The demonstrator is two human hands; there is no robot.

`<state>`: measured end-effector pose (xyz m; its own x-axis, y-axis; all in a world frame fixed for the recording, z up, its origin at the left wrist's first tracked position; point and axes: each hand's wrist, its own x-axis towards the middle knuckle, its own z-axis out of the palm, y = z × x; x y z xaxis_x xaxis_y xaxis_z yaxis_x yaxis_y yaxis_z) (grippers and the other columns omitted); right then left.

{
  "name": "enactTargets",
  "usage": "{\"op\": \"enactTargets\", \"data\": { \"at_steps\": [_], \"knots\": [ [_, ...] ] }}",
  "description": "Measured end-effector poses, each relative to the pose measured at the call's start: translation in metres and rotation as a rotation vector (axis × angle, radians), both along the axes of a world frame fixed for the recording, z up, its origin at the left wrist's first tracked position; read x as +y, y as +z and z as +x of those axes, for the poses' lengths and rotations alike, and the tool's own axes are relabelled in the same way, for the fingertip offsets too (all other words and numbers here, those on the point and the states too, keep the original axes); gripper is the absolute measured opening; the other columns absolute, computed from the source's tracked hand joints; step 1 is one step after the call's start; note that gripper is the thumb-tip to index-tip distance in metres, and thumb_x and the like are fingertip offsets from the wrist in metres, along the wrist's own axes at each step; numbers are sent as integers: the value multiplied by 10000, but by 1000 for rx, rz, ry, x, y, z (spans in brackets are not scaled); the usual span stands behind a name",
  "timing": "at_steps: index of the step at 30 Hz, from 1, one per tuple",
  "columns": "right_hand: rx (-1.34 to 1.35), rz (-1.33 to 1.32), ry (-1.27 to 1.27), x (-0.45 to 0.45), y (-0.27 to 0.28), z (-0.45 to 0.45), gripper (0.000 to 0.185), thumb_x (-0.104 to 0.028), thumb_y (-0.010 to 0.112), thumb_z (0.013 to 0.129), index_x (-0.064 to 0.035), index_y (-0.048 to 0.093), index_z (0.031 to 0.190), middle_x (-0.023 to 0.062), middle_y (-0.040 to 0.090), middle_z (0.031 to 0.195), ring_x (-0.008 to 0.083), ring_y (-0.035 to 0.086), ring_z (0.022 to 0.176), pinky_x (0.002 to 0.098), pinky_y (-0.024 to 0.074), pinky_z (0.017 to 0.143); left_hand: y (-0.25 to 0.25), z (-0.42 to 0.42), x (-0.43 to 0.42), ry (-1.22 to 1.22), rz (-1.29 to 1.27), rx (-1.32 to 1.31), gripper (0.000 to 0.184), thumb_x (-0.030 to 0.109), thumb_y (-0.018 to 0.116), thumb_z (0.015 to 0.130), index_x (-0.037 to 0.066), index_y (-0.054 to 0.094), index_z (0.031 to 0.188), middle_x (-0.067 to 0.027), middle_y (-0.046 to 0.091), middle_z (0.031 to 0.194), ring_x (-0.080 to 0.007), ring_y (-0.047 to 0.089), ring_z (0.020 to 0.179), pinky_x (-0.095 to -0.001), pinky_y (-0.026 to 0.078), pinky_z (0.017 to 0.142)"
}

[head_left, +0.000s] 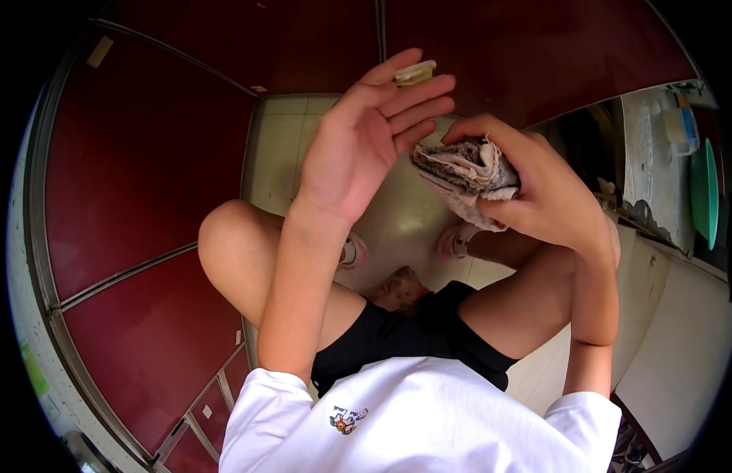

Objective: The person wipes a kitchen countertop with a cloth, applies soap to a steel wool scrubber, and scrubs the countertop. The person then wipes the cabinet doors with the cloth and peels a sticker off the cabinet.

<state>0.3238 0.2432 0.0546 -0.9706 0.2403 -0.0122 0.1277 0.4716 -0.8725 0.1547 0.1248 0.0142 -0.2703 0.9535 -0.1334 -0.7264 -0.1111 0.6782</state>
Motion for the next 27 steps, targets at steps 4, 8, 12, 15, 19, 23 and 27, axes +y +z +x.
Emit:
{"op": "enactTargets", "data": {
  "at_steps": [4, 8, 12, 15, 19, 23, 27],
  "knots": [
    [-82, -20, 21, 2, 4, 2, 513, -32, 607, 631, 2, 523, 1136, 151, 636, 986, 294, 636, 863, 319, 491, 787, 1, 7, 0, 34, -102, 162, 474, 216, 488, 926, 44, 431, 1364, -214, 566, 1271, -250, 578, 1135, -325, 449, 956],
    [-21, 11, 47, -2, -5, 1, 513, -48, 635, 638, -3, 527, 1137, 156, 627, 1037, 304, 627, 902, 330, 487, 806, 2, 7, 0, 58, -213, 347, 458, 281, 496, 951, 46, 460, 1343, -199, 601, 1221, -246, 585, 1124, -327, 444, 951],
    [-98, 64, 50, -10, -6, -1, 523, -58, 679, 659, -11, 524, 1157, 161, 621, 1046, 314, 615, 923, 346, 480, 819, -2, 9, 4, 125, -100, 290, 507, 379, 411, 977, 37, 453, 1349, -210, 590, 1236, -275, 562, 1161, -353, 424, 974],
    [-42, -1, -65, -14, -9, -3, 538, -21, 676, 652, -13, 521, 1167, 144, 617, 1055, 270, 608, 933, 328, 475, 841, 2, 17, 6, 125, -3, 240, 584, 404, 375, 961, 8, 391, 1390, -229, 489, 1351, -307, 519, 1212, -384, 393, 1026],
    [198, -44, -227, -17, -15, -7, 517, -32, 713, 674, -17, 523, 1155, 119, 618, 1041, 220, 601, 957, 311, 483, 830, 1, 27, 9, 290, 120, 374, 596, 213, 413, 873, -17, 338, 1418, -227, 428, 1406, -289, 510, 1217, -379, 401, 1030],
    [256, -162, -294, -17, -14, -6, 489, -116, 772, 723, -9, 534, 1137, 104, 622, 1019, 208, 601, 974, 318, 500, 811, -12, 20, 9, 398, 113, 371, 574, -46, 428, 789, -16, 404, 1362, -191, 521, 1294, -94, 586, 810, -215, 485, 716],
    [291, -3, -235, -3, -8, -6, 384, -85, 740, 759, 5, 583, 1098, 103, 588, 1073, 204, 580, 1005, 295, 488, 849, -13, 24, 5, 438, 24, 326, 521, -43, 430, 783, -35, 489, 1300, -163, 593, 1177, -69, 562, 660, -208, 470, 603]
  ]
}}
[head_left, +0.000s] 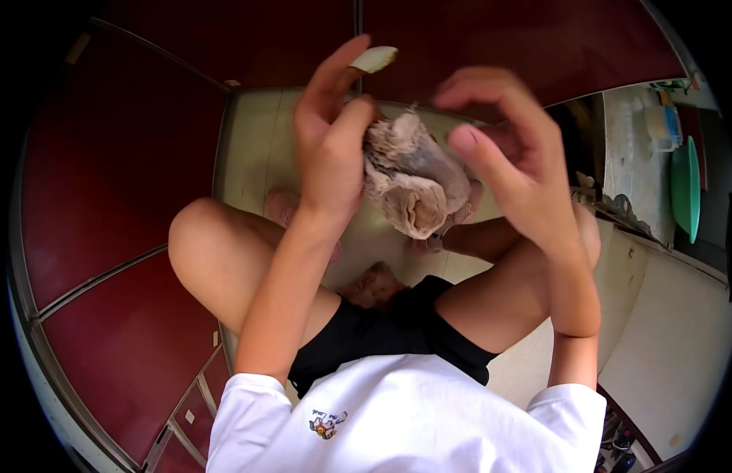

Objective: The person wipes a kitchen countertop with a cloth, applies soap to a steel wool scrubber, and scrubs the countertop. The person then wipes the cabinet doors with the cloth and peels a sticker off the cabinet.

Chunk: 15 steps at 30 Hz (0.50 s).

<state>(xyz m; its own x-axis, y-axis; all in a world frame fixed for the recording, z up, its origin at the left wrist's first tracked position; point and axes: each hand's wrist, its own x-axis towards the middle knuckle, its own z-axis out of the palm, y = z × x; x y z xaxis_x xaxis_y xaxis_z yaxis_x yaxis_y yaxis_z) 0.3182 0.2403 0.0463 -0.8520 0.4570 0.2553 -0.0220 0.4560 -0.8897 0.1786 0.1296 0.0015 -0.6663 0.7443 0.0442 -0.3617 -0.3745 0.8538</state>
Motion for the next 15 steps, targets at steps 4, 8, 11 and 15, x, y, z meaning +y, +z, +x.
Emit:
{"op": "enactTargets", "data": {
  "at_steps": [4, 8, 11, 15],
  "knots": [
    [27, 479, -81, 13, -3, -7, 320, 12, 696, 754, -11, 624, 1065, 95, 584, 1091, 205, 587, 1007, 277, 483, 813, -3, 11, -2, -174, -93, -2, 536, -49, 456, 758, -38, 505, 1292, -157, 593, 1169, -67, 568, 670, -204, 469, 595],
    [-51, 444, -35, 19, -1, -2, 275, 3, 695, 760, -19, 641, 1029, 83, 609, 1035, 177, 607, 925, 257, 475, 775, 0, 19, -4, -315, -131, 14, 547, -34, 453, 765, -44, 489, 1310, -159, 605, 1169, -77, 580, 653, -207, 480, 588],
    [-144, 319, -16, 21, 5, 4, 194, -13, 672, 803, -23, 651, 996, 71, 618, 1015, 153, 607, 905, 242, 477, 764, 4, 14, -8, -400, -107, 29, 547, -15, 445, 771, -60, 475, 1315, -165, 628, 1160, -80, 583, 624, -206, 484, 582],
    [-211, 141, -141, 17, 2, 6, 124, -61, 642, 876, -48, 670, 996, 69, 632, 1040, 187, 614, 890, 248, 478, 787, 7, 6, -11, -545, -124, -18, 557, 9, 450, 771, -49, 473, 1324, -155, 644, 1153, -82, 595, 612, -197, 491, 584]
  ]
}}
